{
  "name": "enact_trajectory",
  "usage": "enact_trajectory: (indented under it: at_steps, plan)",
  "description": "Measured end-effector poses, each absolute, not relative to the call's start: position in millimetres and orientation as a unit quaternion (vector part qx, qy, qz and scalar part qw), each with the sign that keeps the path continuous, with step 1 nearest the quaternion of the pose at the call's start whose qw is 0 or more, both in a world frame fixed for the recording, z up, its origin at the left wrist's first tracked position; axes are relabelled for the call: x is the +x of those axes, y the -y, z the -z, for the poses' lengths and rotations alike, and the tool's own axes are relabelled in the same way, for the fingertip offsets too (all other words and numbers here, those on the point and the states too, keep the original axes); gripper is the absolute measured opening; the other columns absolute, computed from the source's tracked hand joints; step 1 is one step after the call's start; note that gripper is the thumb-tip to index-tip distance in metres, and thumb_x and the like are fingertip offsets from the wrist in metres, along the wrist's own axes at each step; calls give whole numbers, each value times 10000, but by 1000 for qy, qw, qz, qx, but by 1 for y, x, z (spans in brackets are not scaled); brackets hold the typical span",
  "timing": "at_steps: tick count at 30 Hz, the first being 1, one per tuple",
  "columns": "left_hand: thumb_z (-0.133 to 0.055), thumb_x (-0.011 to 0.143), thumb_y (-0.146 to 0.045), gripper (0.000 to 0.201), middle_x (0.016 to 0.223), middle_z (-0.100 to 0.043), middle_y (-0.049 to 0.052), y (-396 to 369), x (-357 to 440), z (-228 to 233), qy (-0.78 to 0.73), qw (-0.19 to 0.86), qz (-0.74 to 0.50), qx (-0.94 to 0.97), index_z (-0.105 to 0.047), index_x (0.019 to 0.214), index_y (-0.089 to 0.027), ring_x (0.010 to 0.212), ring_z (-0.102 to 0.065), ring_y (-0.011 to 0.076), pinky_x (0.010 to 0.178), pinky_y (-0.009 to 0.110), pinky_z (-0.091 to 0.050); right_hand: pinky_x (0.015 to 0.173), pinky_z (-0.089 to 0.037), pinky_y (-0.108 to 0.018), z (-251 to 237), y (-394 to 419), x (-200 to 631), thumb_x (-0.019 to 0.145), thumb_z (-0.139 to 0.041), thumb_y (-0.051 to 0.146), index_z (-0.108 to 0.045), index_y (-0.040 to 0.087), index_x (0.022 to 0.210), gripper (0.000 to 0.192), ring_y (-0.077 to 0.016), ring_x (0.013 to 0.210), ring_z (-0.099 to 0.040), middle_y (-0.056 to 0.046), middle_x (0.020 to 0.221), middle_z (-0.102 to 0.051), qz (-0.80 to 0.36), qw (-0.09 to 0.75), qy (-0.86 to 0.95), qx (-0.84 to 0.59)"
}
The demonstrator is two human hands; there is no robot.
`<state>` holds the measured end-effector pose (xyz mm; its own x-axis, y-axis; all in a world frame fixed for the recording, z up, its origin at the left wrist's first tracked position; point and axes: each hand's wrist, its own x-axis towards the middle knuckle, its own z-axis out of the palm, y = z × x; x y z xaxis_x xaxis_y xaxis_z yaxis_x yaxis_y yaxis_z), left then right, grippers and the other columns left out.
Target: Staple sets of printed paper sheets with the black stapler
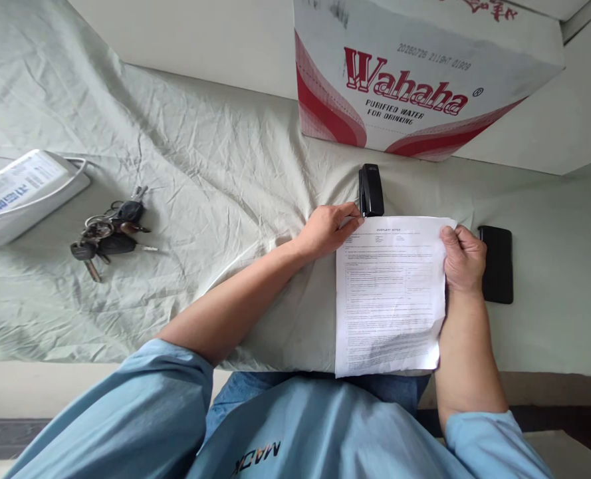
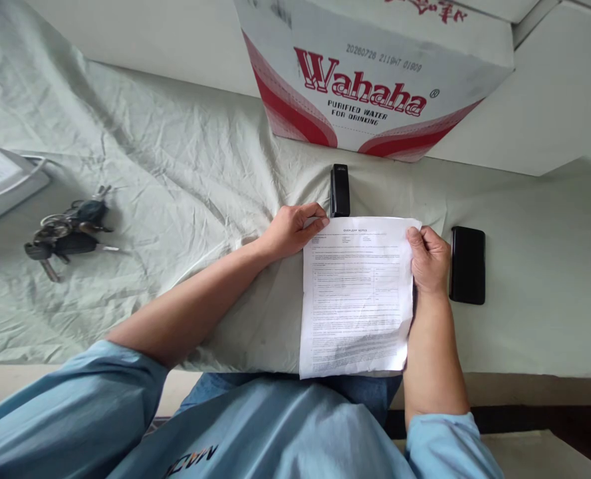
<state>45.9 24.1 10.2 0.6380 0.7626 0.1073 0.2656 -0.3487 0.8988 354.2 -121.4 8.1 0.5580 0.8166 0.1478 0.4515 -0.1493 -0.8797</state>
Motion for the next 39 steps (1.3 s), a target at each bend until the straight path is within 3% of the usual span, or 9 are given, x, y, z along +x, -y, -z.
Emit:
enact_trajectory:
  at_steps: [4,8,12,17,22,26,29,34,39]
  plan:
    - [-619,1087,-404,241,873,-783,16,-23,44,-10,-314,469,-287,774,-711,963,-220,765,-644,145,774,294,-513,599,-304,-312,-7,122,353,858,-866,902,-606,257,707,712,-135,644,-350,53,662,-422,-199,499,426,-728]
    - [-679,1083,-479,286,1112,-879,79,-24,41,-10,-284,495,-288,769,-773,1109,-211,1038,-808,205,901,306,-580,596,-317,-311,-7,121,350,835,-913,868,-632,257,709,684,-133,629,-365,59,647,-439,-230,503,424,-717]
    - [-638,1083,-388,267,981,-877,48,-28,42,-7,-286,483,-254,788,-827,1042,-204,895,-798,181,826,295,-552,642,-437,-285,-14,123,347,870,-935,803,-686,242,746,626,-130,654,-490,60,680,-564,-263,500,413,-714]
    - [-642,1057,-349,275,915,-861,37,-31,47,-5,-306,489,-284,766,-851,991,-182,839,-758,158,814,282,-547,849,-668,-375,-34,166,353,878,-910,829,-823,260,1035,596,-243,852,-782,-13,853,-805,-421,431,400,-691]
    - [-651,1059,-413,312,945,-862,56,-33,49,-5,-329,529,-329,710,-835,980,-173,884,-751,175,851,296,-568,856,-742,-489,-48,255,363,710,-1014,834,-851,265,1264,811,-342,894,-866,-61,845,-846,-486,406,318,-705]
    - [-677,1057,-482,333,951,-845,59,-34,51,0,-340,545,-368,672,-802,964,-188,892,-734,180,837,301,-572,1106,-715,-673,-41,303,336,597,-1051,843,-878,285,1296,911,-466,1261,-861,-159,1165,-918,-453,490,277,-691]
    - [-712,1053,-591,403,914,-815,58,-35,53,5,-348,557,-397,641,-791,974,-204,847,-697,182,781,313,-568,1281,-614,-726,-30,304,301,622,-1065,787,-856,351,1409,924,-460,1439,-795,-145,1412,-883,-421,535,268,-682]
    - [-811,976,-749,545,917,-807,65,-35,54,6,-315,608,-413,600,-831,1001,-205,843,-699,187,788,346,-597,1413,-494,-698,-34,275,281,850,-1013,469,-918,307,1196,394,-389,1481,-786,-98,1362,-903,-171,575,280,-749]
    - [-946,878,-657,486,1051,-853,73,-39,47,3,-217,701,-400,549,-851,1047,-211,950,-766,197,936,380,-638,1272,-627,-739,-80,290,328,796,-1042,467,-923,321,1098,356,-454,1411,-807,-95,1242,-921,-27,541,385,-747]
